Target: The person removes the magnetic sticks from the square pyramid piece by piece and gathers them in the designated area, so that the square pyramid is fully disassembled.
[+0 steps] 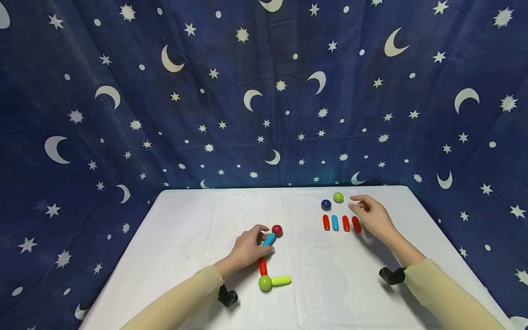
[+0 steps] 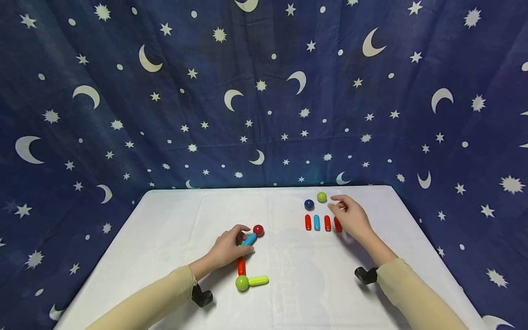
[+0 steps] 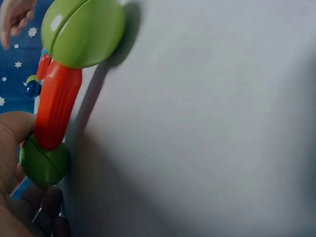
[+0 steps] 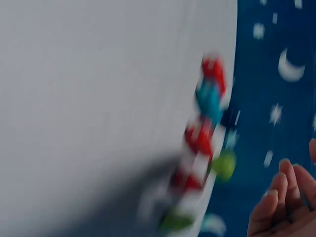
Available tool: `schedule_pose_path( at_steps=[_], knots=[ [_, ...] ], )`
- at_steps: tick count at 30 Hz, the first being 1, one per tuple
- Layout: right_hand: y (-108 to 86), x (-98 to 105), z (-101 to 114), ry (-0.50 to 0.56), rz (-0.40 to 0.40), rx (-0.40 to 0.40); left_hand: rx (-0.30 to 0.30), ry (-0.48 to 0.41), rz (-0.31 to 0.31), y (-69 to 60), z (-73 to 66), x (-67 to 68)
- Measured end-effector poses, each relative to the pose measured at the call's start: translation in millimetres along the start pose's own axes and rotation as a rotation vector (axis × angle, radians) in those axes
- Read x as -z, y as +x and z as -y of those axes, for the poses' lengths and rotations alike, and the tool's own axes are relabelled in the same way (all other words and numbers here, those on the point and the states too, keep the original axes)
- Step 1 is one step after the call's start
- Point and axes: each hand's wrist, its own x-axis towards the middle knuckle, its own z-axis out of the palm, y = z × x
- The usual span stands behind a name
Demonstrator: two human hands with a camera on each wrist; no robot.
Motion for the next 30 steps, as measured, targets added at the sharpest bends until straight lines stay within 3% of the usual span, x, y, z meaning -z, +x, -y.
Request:
schedule_pose_path(
  at_steps=[3,6,9,11,17,23,30],
  knots=[
    [-3.1,-25.2,25.7,0.063,0.118,0.110,-0.033,0.002,-0.021,-2.5,1.4,-1.2],
    [-7.1,-58.5,47.0,0.099,0.292,0.187,-0.052,-0.002,-0.019,-0.8,2.4,-2.7],
    [-10.4,-90.6,60.7,0.070,0.446,0.217,-0.062,-0.022,0.002,1.9,3.1,-2.6],
    [-11.5,-108.2,65.5,0.027,0.501,0.220,-0.065,-0.039,0.025,3.3,3.6,-1.3],
    [-10.9,-135.3,69.6,0.012,0.521,0.217,-0.046,-0.107,0.108,6.4,4.2,5.5],
    [-11.4,-138.1,68.3,0.051,0.519,0.208,-0.018,-0.142,0.156,9.6,7.8,8.0],
    [-10.8,-138.7,65.8,0.084,0.532,0.190,-0.032,-0.212,0.170,11.0,10.6,9.4]
  ],
)
